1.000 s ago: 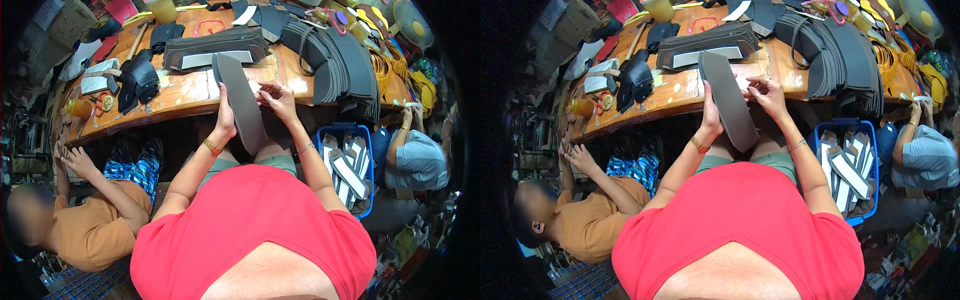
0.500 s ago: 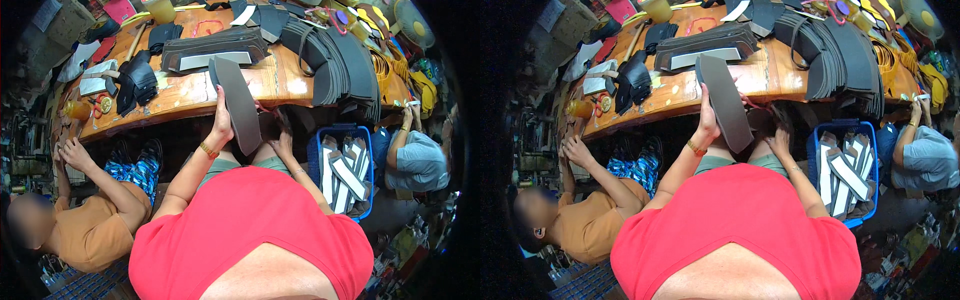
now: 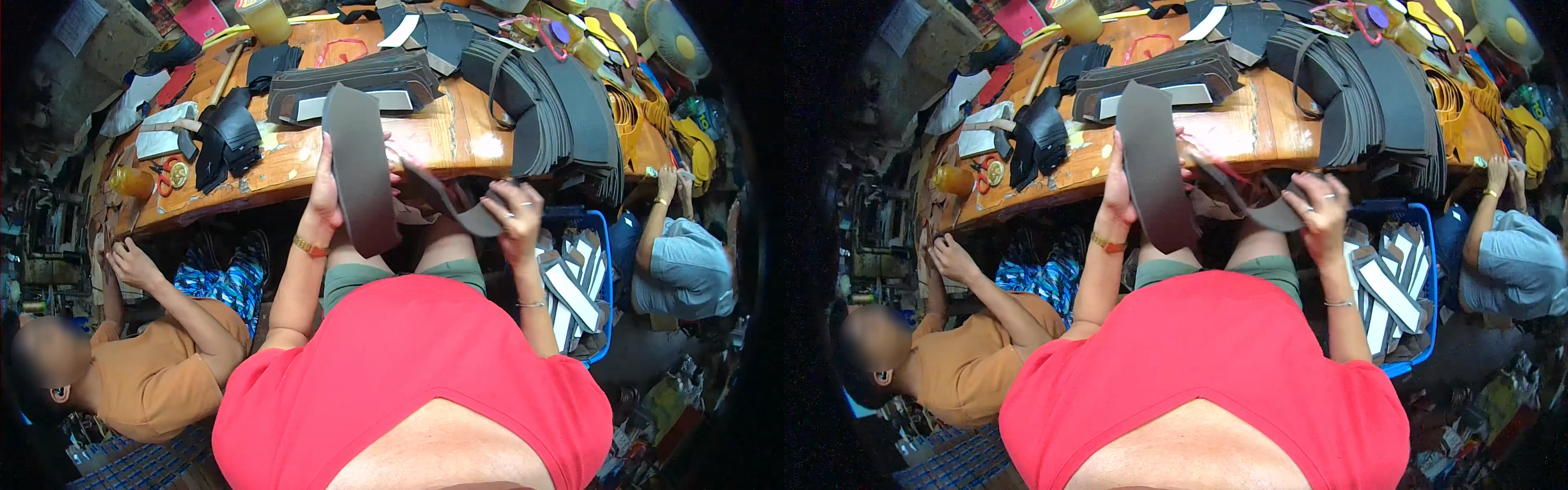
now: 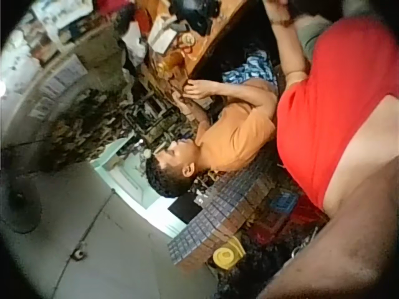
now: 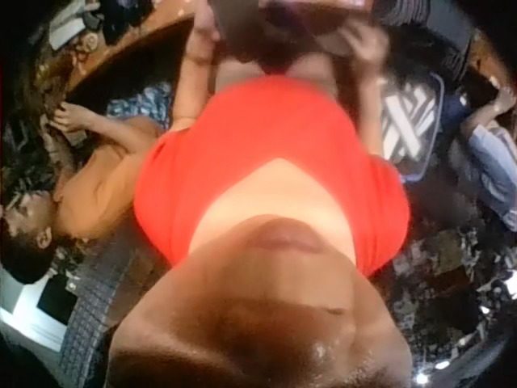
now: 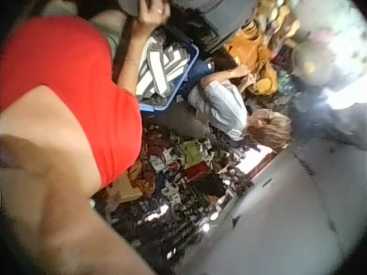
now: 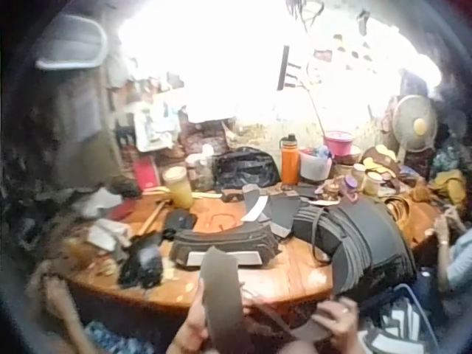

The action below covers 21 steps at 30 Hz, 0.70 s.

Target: The person repeatedly picks up dark gray shoe insole pieces from a cluttered workbench, aligns them, and stacks them into a neat pile. The person also handles a few lighter-colored insole pieces and places them on the stack. The task continues with consistent stacking motions throughout the clip.

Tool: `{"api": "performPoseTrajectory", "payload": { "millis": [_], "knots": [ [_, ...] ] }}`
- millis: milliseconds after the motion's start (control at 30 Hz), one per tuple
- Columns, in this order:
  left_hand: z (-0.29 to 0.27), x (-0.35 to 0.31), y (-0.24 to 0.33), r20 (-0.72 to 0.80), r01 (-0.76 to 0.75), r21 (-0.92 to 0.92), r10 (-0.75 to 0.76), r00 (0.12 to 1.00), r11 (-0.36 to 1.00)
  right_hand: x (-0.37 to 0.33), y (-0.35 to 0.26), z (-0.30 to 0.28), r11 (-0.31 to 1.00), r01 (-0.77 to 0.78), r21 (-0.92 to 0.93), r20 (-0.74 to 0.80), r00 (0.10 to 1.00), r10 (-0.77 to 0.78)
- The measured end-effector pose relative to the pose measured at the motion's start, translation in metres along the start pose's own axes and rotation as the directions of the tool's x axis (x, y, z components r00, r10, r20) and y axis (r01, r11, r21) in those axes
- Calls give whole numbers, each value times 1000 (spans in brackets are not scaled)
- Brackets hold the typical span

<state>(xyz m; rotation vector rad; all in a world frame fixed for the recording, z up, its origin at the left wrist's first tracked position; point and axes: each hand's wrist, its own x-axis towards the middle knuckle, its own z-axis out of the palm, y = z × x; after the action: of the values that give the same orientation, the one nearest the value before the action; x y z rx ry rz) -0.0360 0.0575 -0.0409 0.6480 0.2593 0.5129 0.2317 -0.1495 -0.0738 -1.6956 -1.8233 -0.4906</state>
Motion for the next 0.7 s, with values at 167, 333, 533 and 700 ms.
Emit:
{"api": "performPoseTrajectory", "payload": {
  "millis": [167, 333, 533, 700],
  "knots": [
    [4, 6, 2, 100, 57, 28, -60, 993, 998, 70, -28, -77, 990, 0, 144, -425, 903, 62],
    [50, 19, -30, 57, 137, 23, -138, 989, 990, 133, -44, -31, 783, 202, 588, -327, 945, 2],
    [55, 5, -32, -186, 129, 277, -79, 979, 952, 151, -48, 26, 810, 69, 582, -70, 997, -34],
    [39, -6, -18, 54, 142, 134, -151, 987, 981, 132, -48, 23, 596, -187, 781, 16, 960, 280]
  ]
}}
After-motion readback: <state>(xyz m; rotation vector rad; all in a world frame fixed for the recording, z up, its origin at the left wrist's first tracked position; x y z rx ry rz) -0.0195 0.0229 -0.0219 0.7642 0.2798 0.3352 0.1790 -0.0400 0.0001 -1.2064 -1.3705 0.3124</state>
